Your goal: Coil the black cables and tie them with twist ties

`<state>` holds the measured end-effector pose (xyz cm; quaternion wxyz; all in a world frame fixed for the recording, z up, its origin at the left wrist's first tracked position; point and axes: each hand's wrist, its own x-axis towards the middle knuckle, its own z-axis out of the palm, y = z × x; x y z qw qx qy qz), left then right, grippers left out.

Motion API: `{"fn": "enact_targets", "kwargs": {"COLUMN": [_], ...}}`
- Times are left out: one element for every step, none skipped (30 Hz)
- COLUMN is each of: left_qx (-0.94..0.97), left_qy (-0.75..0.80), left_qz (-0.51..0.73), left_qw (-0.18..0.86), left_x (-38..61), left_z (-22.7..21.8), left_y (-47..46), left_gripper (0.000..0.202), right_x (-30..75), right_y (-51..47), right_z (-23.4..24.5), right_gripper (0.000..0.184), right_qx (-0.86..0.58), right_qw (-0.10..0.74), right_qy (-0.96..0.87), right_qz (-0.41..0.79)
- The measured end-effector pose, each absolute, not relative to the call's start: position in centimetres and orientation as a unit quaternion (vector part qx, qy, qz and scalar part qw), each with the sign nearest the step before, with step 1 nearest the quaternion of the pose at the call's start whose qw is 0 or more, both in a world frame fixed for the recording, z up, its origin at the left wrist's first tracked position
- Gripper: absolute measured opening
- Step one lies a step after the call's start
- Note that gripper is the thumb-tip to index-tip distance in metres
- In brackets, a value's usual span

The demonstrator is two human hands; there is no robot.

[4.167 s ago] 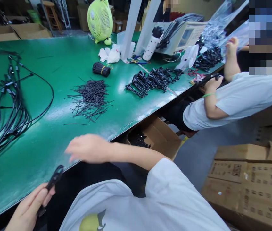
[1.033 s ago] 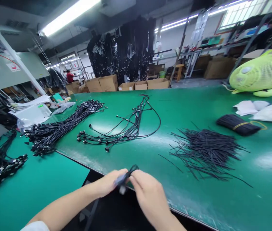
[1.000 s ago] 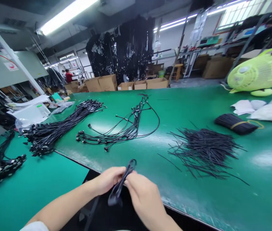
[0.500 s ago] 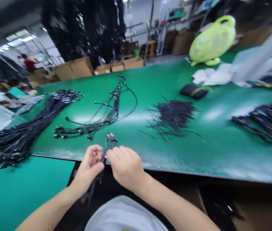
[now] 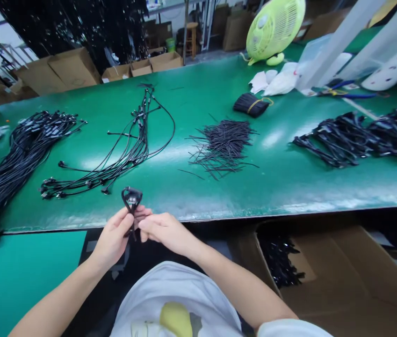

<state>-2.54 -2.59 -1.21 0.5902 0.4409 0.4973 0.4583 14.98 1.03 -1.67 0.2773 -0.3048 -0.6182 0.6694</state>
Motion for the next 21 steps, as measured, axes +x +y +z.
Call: {"fn": "enact_targets", "kwargs": {"left_qx": [0.413, 0.401, 0.406, 0.425, 0.453, 0.481, 0.504, 0.518, 0.521, 0.518, 0.510, 0.503, 0.502, 0.509, 0.519, 0.526, 0.529, 0.526, 0.517, 0.503, 0.487], "left_qy": [0.505, 0.512, 0.519, 0.525, 0.530, 0.538, 0.546, 0.552, 0.550, 0.538, 0.519, 0.494, 0.470, 0.455, 0.450, 0.452, 0.455, 0.455, 0.450, 0.445, 0.441], "left_qz": [0.467, 0.468, 0.461, 0.448, 0.430, 0.411, 0.392, 0.378, 0.368, 0.356, 0.343, 0.324, 0.302, 0.280, 0.262, 0.252, 0.248, 0.249, 0.254, 0.262, 0.270], "left_qw": [0.597, 0.598, 0.594, 0.586, 0.573, 0.557, 0.542, 0.534, 0.539, 0.561, 0.594, 0.631, 0.660, 0.675, 0.677, 0.674, 0.672, 0.674, 0.682, 0.693, 0.704], "left_x": [-2.4, -2.1, -1.9, -1.6, -1.4, -1.1, -0.9, -0.8, -0.7, -0.7, -0.8, -0.9, -1.0, -1.1, -1.1, -1.1, -1.1, -1.0, -0.9, -0.8, -0.8], "left_z": [-1.2, -1.1, -1.1, -1.1, -1.1, -1.2, -1.3, -1.4, -1.4, -1.5, -1.6, -1.6, -1.5, -1.5, -1.4, -1.4, -1.4, -1.5, -1.6, -1.8, -2.0], "left_y": [-2.4, -2.3, -2.3, -2.3, -2.3, -2.4, -2.4, -2.5, -2.5, -2.5, -2.5, -2.5, -2.5, -2.5, -2.6, -2.8, -3.0, -3.2, -3.5, -3.7, -3.8], "left_gripper": [0.039, 0.038, 0.037, 0.036, 0.036, 0.034, 0.032, 0.031, 0.030, 0.029, 0.031, 0.033, 0.034, 0.034, 0.036, 0.037, 0.038, 0.039, 0.041, 0.043, 0.044], "right_x": [15.5, 15.9, 16.1, 16.1, 15.9, 15.4, 14.8, 14.1, 13.4, 12.8, 12.4, 12.1, 12.0, 12.1, 12.3, 12.5, 12.8, 13.0, 13.3, 13.4, 13.5], "right_y": [1.3, 1.6, 1.9, 2.1, 2.3, 2.3, 2.3, 2.2, 2.1, 2.1, 2.0, 2.0, 2.1, 2.1, 2.2, 2.2, 2.2, 2.1, 2.1, 2.0, 1.9], "right_z": [-1.4, -1.0, -0.6, -0.3, -0.1, 0.0, 0.0, -0.1, -0.3, -0.5, -0.7, -0.8, -0.9, -0.9, -0.9, -0.9, -0.8, -0.7, -0.7, -0.7, -0.7], "right_gripper": [0.040, 0.034, 0.032, 0.041, 0.052, 0.055, 0.050, 0.041, 0.031, 0.023, 0.017, 0.013, 0.012, 0.013, 0.015, 0.017, 0.020, 0.023, 0.026, 0.028, 0.030], "right_qx": [-0.349, -0.392, -0.421, -0.430, -0.419, -0.400, -0.383, -0.373, -0.369, -0.369, -0.371, -0.372, -0.371, -0.370, -0.367, -0.363, -0.358, -0.354, -0.349, -0.346, -0.342], "right_qw": [0.318, 0.360, 0.395, 0.415, 0.422, 0.421, 0.423, 0.433, 0.452, 0.476, 0.497, 0.508, 0.508, 0.500, 0.487, 0.470, 0.452, 0.436, 0.419, 0.405, 0.400], "right_qy": [-0.638, -0.653, -0.664, -0.673, -0.684, -0.692, -0.692, -0.679, -0.656, -0.626, -0.597, -0.571, -0.549, -0.528, -0.506, -0.483, -0.461, -0.442, -0.431, -0.430, -0.438], "right_qz": [0.608, 0.538, 0.476, 0.436, 0.423, 0.429, 0.443, 0.461, 0.479, 0.495, 0.509, 0.527, 0.550, 0.579, 0.610, 0.643, 0.674, 0.700, 0.718, 0.729, 0.729]}}
